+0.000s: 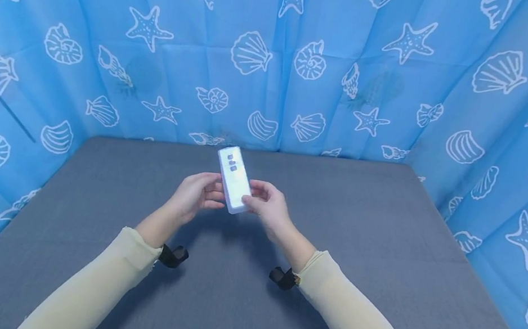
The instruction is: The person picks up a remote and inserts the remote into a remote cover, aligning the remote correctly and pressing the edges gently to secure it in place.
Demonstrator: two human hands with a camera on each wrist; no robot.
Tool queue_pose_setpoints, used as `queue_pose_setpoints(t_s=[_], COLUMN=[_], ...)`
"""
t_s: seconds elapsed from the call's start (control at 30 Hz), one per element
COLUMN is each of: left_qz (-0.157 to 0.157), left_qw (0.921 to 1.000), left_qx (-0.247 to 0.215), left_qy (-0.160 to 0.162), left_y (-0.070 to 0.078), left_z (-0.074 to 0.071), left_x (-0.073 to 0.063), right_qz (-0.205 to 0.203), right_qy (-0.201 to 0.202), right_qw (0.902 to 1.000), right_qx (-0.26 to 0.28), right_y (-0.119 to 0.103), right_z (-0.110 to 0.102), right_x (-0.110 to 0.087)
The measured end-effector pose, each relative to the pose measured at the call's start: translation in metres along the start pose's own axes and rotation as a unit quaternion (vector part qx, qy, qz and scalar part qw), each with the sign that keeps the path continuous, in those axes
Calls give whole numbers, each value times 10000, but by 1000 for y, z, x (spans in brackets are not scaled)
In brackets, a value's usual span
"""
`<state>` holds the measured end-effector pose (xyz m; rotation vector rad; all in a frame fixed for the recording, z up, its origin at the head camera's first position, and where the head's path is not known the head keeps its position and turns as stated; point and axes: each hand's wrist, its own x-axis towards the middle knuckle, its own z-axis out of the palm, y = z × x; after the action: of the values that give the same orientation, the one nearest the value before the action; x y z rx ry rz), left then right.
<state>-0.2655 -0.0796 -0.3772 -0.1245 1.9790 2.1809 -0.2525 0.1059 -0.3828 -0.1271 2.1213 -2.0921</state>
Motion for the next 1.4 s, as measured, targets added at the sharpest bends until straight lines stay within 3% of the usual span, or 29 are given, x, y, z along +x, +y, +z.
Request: queue_pose_setpoints(t_s=[0.3,0.57,0.9,1.17,1.4], left_qz=[282,271,299,352,389], left_qw=[9990,9990,9990,9992,9984], left_qx=[336,297,323,206,227], left_qy=[54,208,-55,-54,-328], left_y=[-4,-7,-15,-16,-19], left_z=[6,7,8,9,7], left_x=[-2,-1,0,0,0], right_qz=[-67,206,481,559,786], right_qy=[82,-205,-319,-604,-639], right_qw=[9998,9987,9966,9933,9920], right_qx=[-172,407,588,813,748], right_y=[3,4,6,5,5], right_z=[5,0,-6,-10,-13], right_x=[-1,1,6,11,18])
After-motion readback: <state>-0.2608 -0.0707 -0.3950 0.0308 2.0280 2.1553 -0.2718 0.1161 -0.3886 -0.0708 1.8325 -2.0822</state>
